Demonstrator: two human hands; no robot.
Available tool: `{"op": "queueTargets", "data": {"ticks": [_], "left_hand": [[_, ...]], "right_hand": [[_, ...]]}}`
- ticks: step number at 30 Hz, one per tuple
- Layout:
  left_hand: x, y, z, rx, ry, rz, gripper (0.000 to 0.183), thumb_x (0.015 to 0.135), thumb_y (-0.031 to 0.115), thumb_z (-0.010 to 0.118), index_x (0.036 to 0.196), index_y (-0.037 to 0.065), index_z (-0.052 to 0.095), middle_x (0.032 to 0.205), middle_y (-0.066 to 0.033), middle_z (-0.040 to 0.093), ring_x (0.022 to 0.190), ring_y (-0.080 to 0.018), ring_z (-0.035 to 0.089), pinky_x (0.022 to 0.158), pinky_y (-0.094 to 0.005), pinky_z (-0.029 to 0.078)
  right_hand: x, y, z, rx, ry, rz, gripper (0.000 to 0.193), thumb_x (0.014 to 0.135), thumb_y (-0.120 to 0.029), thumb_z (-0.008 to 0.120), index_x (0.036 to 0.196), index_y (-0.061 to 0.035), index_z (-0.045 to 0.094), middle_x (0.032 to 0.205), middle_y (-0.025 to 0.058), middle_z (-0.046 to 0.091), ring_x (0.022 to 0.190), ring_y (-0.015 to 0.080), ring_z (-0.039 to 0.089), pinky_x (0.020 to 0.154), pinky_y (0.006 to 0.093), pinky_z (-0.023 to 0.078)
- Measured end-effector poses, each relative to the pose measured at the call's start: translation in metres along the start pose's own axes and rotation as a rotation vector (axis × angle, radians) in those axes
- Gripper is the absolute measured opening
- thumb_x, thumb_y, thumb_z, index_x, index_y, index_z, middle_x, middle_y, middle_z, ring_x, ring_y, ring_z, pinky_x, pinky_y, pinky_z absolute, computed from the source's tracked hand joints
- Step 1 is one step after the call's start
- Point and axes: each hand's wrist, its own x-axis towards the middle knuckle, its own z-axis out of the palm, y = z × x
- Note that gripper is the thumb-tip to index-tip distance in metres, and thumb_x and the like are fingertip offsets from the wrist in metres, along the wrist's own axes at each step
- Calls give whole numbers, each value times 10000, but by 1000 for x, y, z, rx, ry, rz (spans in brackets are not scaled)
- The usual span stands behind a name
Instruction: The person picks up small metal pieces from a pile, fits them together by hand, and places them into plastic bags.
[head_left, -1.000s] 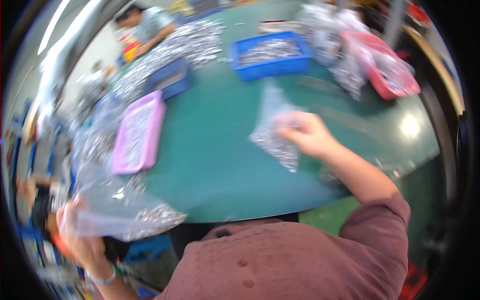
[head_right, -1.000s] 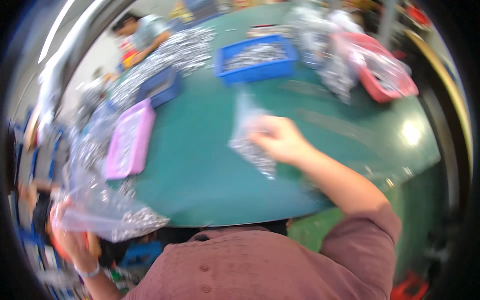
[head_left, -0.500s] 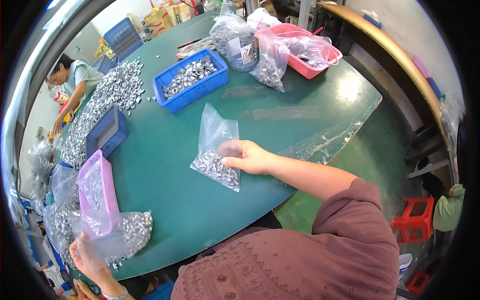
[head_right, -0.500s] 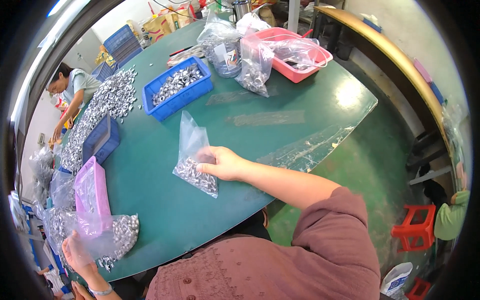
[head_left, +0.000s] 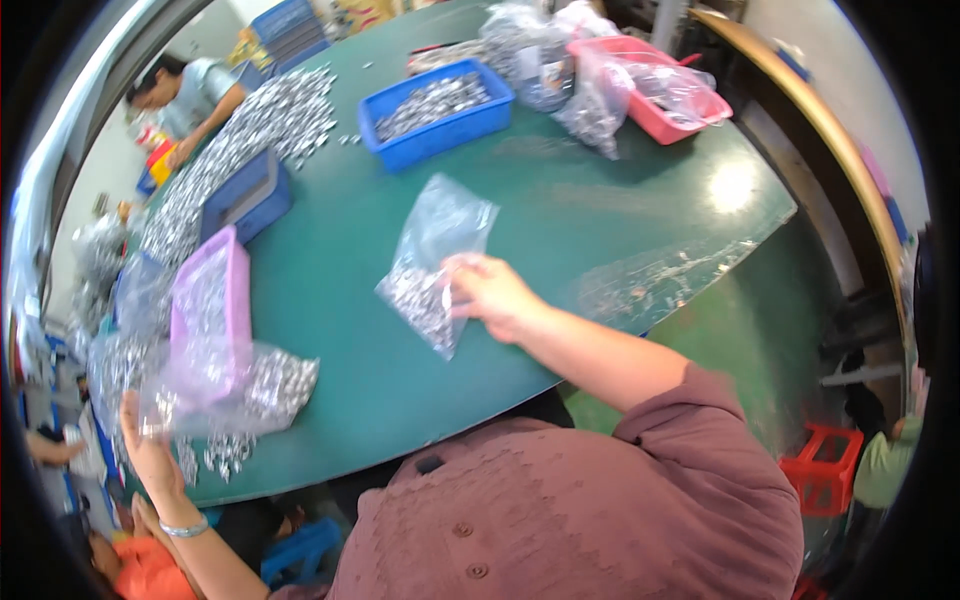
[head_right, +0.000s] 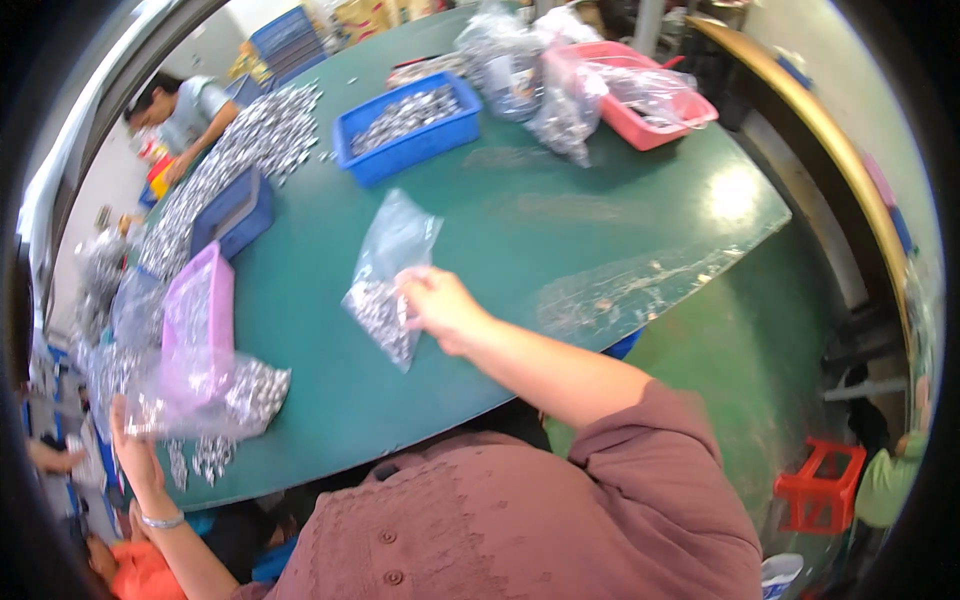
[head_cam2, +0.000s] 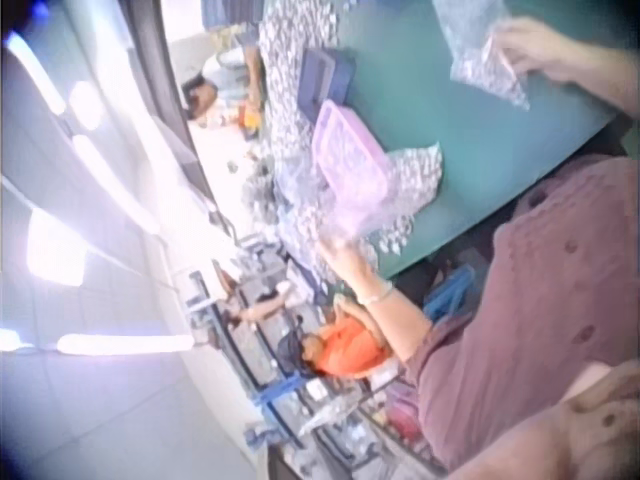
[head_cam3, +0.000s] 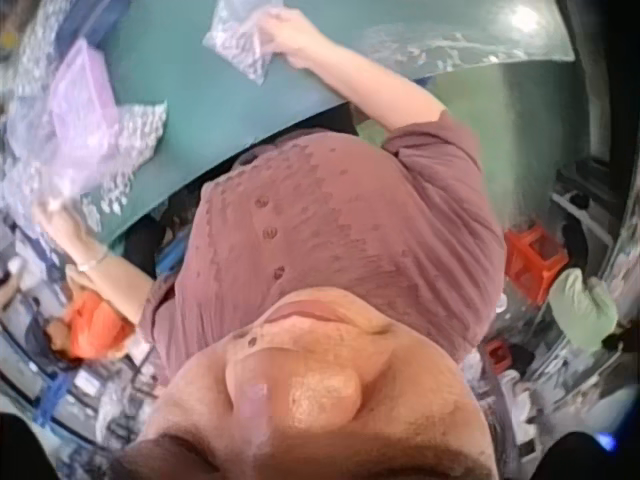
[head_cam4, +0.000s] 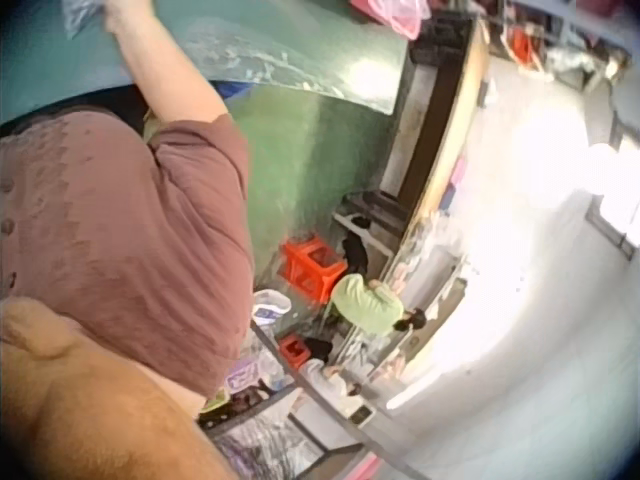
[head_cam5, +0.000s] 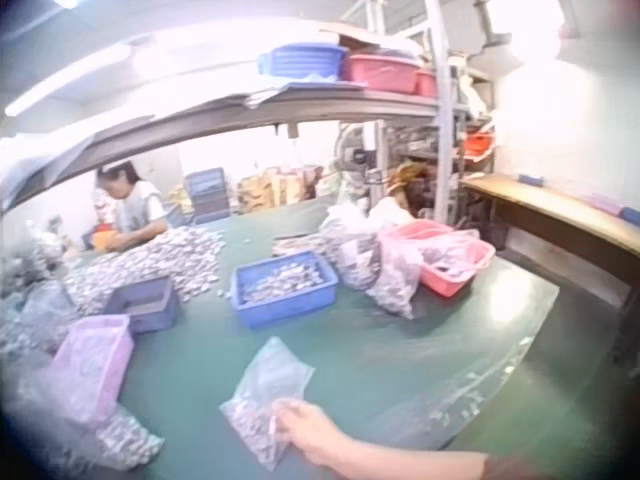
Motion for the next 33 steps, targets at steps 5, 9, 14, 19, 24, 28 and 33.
{"op": "queueTargets", "data": {"ticks": [5,9,14,19,24,28,33], "left_hand": [[-83,58,26,118,201,752,343,792,-54,387,1118,-2,479,1051,-101,512,874,-158,492,827,-286,384],[-144,32,146,-532,-627,-374,407,856,196,524,1171,-40,421,1107,-188,487,943,-280,536,825,-410,455],[-127,-5,223,-840,-815,-831,506,897,401,398,1193,-9,383,1085,-168,521,898,-261,560,683,-383,492],[-112,0,249,-186,-734,-487,336,902,302,405,938,2,551,732,-113,609,621,-204,590,454,-300,442],[-85,13,257,400,-738,494,279,849,244,465,817,-12,572,749,-224,574,711,-365,560,636,-411,443],[-68,72,265,665,-809,655,256,841,260,473,811,37,593,790,-198,586,770,-381,550,671,-434,441],[-40,107,262,830,-836,804,257,838,257,484,807,24,588,778,-192,589,781,-369,550,690,-417,442]], "right_hand": [[-4,-7,-5,61,-56,-10,202,885,-171,461,993,-24,547,969,74,565,832,194,534,711,332,461],[-15,-1,11,305,-230,-24,226,908,-198,415,1000,-18,516,1010,104,545,891,247,541,769,392,452],[-29,16,40,592,-338,-34,276,923,-258,374,1008,-20,485,1048,137,530,937,270,537,808,417,445],[-36,29,23,418,-295,106,299,900,-249,439,1053,5,478,1025,148,554,933,270,546,811,395,452],[-55,20,1,101,-195,122,285,851,-183,535,1022,41,493,945,171,559,813,256,577,715,344,497],[-66,5,-26,-237,-103,2,243,844,-144,541,1000,41,520,901,121,572,741,174,573,648,271,496],[-60,4,-39,-358,-21,-149,175,836,-107,528,941,30,552,798,66,583,655,111,555,568,225,470]]}}
